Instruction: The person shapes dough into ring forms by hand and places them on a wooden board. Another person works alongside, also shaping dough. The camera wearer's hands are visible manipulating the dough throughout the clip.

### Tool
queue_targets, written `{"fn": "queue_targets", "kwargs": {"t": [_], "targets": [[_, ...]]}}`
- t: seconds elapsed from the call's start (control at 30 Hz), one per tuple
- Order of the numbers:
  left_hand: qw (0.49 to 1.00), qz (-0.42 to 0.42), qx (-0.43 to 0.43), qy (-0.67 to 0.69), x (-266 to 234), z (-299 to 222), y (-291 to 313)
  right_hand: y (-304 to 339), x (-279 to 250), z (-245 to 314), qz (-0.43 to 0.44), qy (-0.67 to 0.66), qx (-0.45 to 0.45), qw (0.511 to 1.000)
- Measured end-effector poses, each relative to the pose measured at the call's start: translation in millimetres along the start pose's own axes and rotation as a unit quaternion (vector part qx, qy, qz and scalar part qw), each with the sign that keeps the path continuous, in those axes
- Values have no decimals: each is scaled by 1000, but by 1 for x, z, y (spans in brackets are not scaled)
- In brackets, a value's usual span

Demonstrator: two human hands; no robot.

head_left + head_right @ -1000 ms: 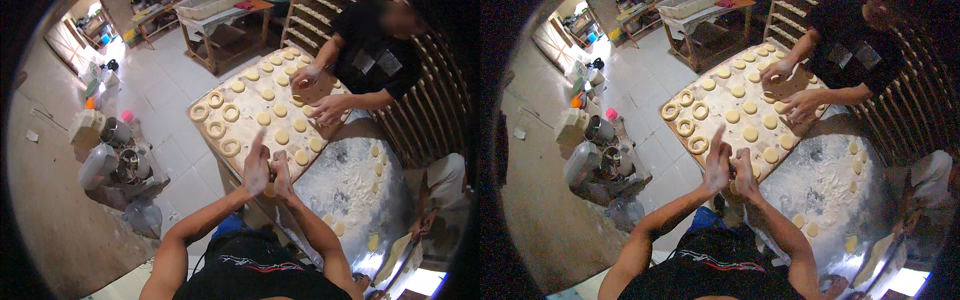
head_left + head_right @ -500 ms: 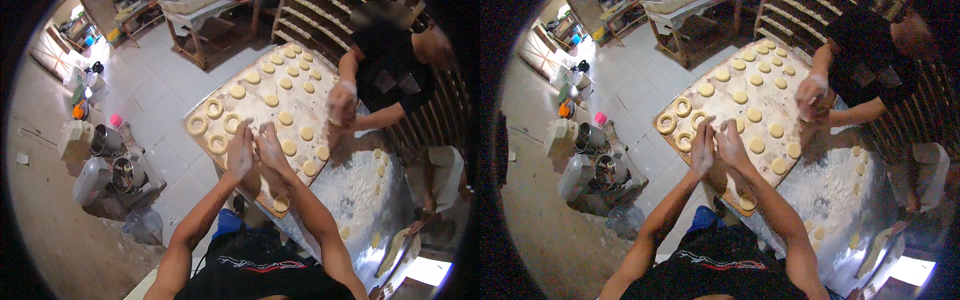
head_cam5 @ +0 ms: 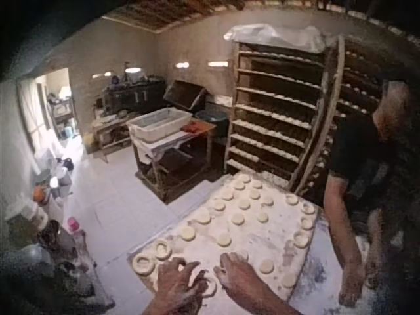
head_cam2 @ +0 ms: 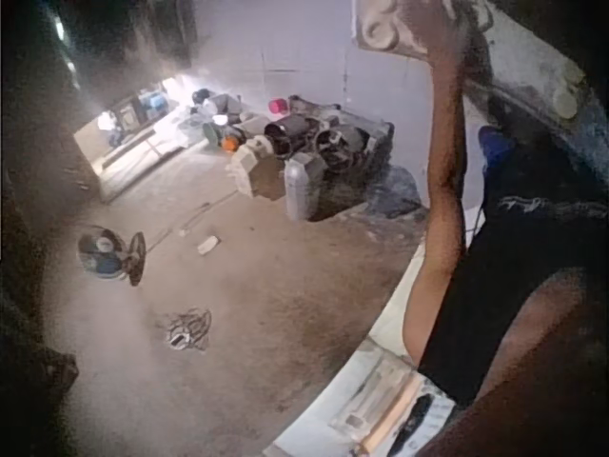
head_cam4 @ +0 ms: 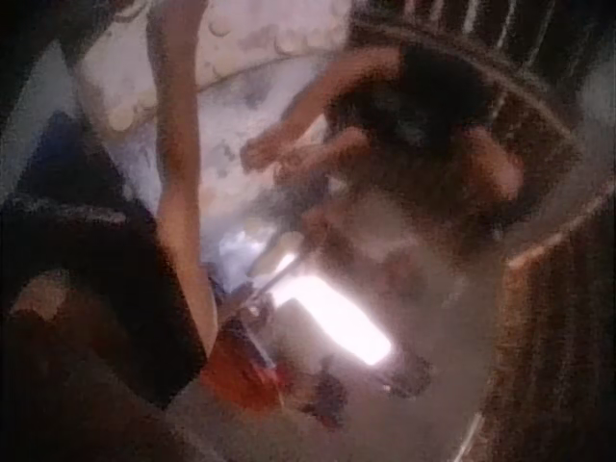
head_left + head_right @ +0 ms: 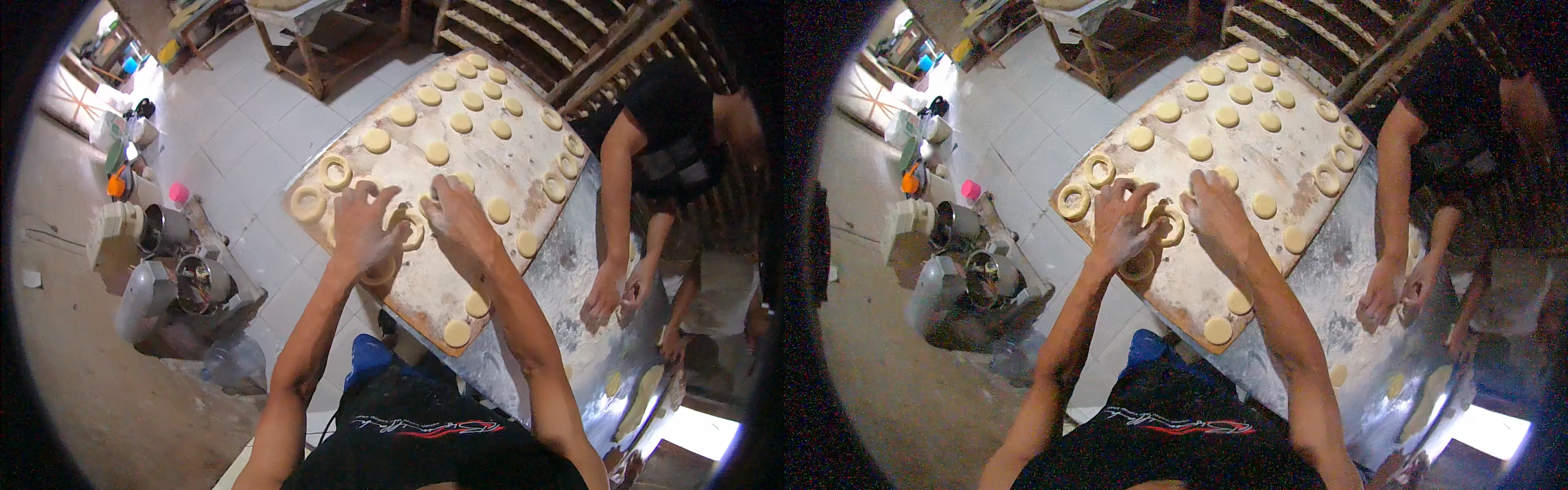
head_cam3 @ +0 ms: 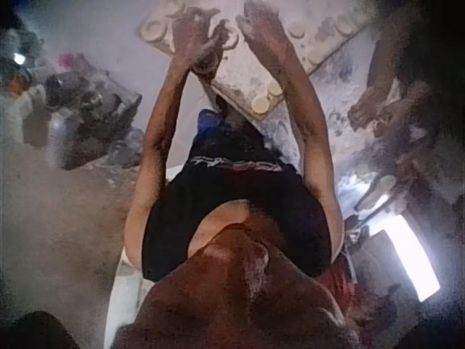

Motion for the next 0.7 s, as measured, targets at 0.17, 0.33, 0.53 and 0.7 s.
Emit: {"fn": "queue_targets", "kwargs": {"t": [0.17, 0.33, 0.53, 0.7], "targets": [[986, -96, -74, 111, -7, -24, 8, 64, -49, -42, -48, -357, 178, 916], [949, 73, -82, 296, 58, -158, 41, 277, -147, -146, -153, -214, 396, 880], [917, 226, 178, 277, 174, -362, 114, 400, -197, -189, -304, 110, 400, 858], [947, 182, 244, 104, 207, -409, 145, 474, -201, -192, -407, -114, 485, 765]]}}
Point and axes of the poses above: each hand's wrist, its own y-axis away from the middle knuckle, its own x-axis out of the palm, z = x × y, the point moved 7 cm from there along -y, towards the middle knuckle, and after that the axes turned 6 degrees about -z, right-handed, at the moved point
